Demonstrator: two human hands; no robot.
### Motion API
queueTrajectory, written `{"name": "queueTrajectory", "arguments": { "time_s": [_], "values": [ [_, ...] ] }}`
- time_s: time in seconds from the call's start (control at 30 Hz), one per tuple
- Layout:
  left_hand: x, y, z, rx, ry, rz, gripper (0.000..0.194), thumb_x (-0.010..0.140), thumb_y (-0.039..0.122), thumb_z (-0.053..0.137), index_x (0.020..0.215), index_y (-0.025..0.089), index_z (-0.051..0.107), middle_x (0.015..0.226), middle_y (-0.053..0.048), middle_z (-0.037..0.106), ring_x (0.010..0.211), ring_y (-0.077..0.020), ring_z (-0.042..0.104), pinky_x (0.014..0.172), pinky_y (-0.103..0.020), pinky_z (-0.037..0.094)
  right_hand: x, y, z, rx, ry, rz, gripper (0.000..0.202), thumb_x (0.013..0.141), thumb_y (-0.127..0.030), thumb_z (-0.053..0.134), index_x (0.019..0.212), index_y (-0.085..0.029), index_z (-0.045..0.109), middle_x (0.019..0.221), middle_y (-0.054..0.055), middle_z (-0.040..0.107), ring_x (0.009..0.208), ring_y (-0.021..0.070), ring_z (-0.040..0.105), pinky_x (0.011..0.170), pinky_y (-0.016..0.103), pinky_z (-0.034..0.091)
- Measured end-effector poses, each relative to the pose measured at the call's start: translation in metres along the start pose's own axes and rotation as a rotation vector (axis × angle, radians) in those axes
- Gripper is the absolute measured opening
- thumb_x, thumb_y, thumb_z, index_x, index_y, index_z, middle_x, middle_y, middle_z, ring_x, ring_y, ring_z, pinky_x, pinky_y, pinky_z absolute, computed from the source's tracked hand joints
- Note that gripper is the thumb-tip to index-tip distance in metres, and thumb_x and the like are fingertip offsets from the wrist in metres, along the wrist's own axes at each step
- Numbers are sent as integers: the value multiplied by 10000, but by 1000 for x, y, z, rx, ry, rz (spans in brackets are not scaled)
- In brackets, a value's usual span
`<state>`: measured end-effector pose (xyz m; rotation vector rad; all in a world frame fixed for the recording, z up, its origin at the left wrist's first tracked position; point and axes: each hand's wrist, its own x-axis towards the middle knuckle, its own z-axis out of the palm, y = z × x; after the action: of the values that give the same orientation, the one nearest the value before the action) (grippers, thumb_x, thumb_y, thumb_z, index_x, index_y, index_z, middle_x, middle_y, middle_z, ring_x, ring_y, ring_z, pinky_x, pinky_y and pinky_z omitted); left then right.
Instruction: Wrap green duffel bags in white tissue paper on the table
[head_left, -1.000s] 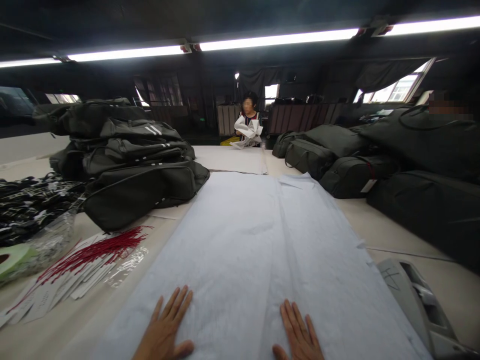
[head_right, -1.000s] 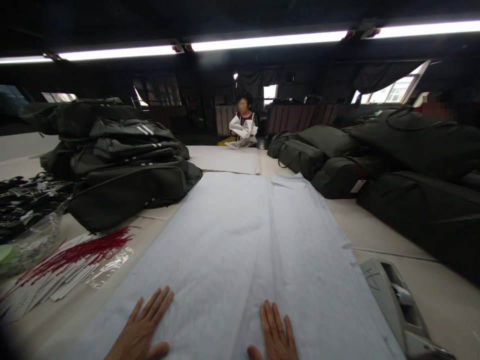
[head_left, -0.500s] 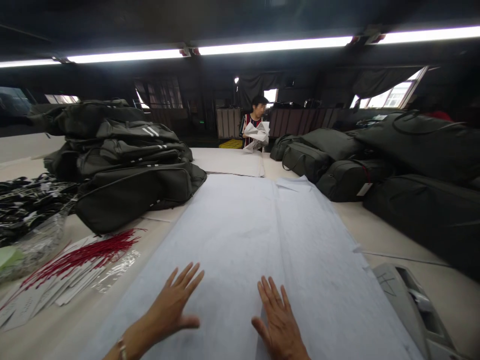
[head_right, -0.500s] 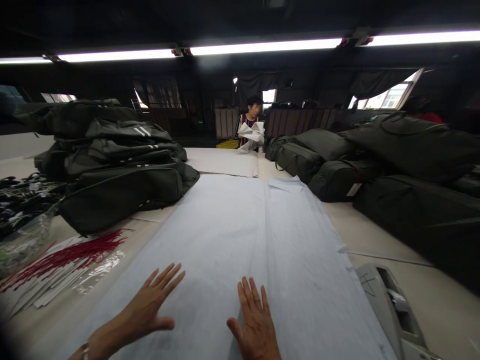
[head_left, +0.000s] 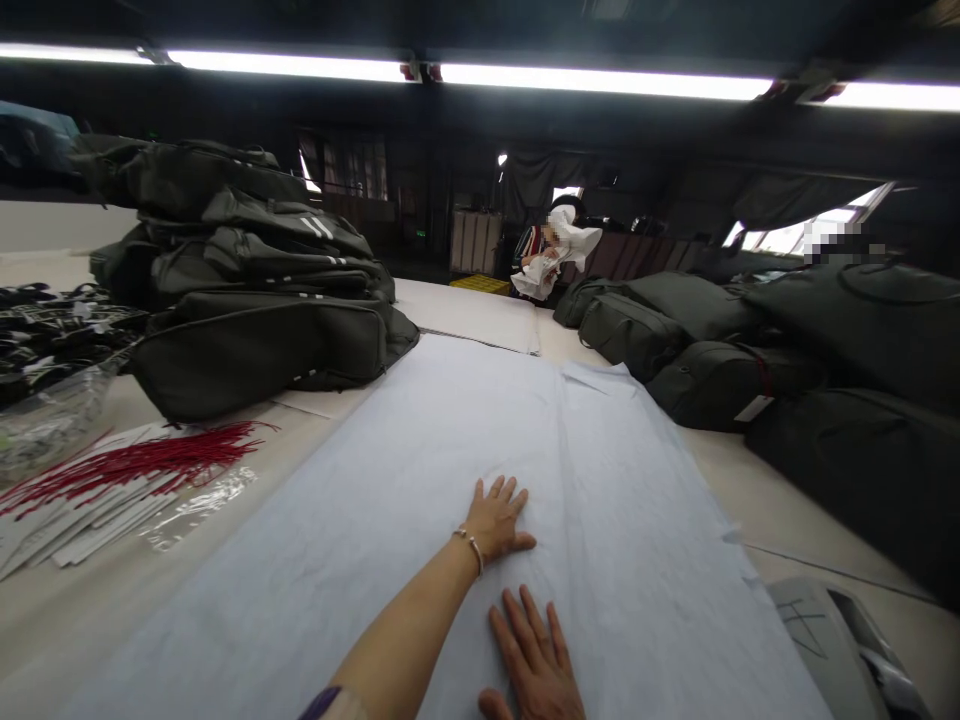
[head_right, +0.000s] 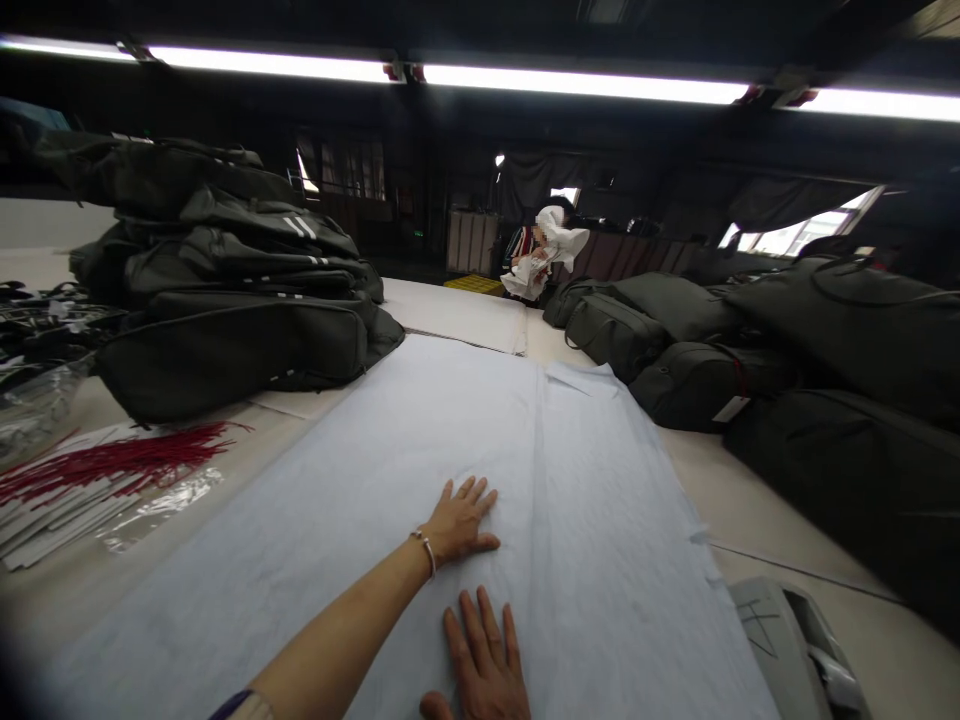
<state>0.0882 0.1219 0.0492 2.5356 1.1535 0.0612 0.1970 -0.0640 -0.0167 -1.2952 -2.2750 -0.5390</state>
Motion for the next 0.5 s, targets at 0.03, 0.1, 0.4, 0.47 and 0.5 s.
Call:
{"name": "queueTrajectory", "arguments": {
  "time_s": [0.03,0.1,0.4,0.47,0.5],
  "values": [
    [-2,-2,0,1,-2,1,842,840,680,500,1509,215,284,1595,-172,203,1465,-382,154,1125,-682,106,0,-1,0,3,10,1,828,845,-689,511,1506,-229,319,1407,86,531,1252,341,532,1057,501,408],
    [-6,-2,-3,8,14,8,825,851,667,489,1508,212,280,1602,-167,181,1471,-374,134,1135,-668,92,0,-3,0,7,21,-1,811,844,-685,521,1492,-229,351,1412,75,526,1254,335,532,1063,496,409],
    [-102,55,-28,26,76,-32,331,900,208,481,1208,244,597,1337,-70,571,1238,-228,493,1043,-365,402,11,2,-10,290,107,204,485,942,-451,503,1387,-259,516,1299,33,626,1172,247,609,955,382,548],
    [-120,64,-26,38,30,-73,266,878,193,488,1088,227,648,1159,-74,650,1094,-235,570,941,-355,469,5,13,-32,386,99,343,368,967,-395,454,1253,-259,642,1207,27,684,1091,220,658,913,339,571],
    [-125,67,-25,48,0,-83,237,853,199,522,1046,220,658,1125,-76,657,1065,-247,579,915,-363,482,-3,21,-48,431,121,446,352,967,-405,447,1169,-254,694,1148,31,712,1041,215,681,898,325,577]
  ]
}}
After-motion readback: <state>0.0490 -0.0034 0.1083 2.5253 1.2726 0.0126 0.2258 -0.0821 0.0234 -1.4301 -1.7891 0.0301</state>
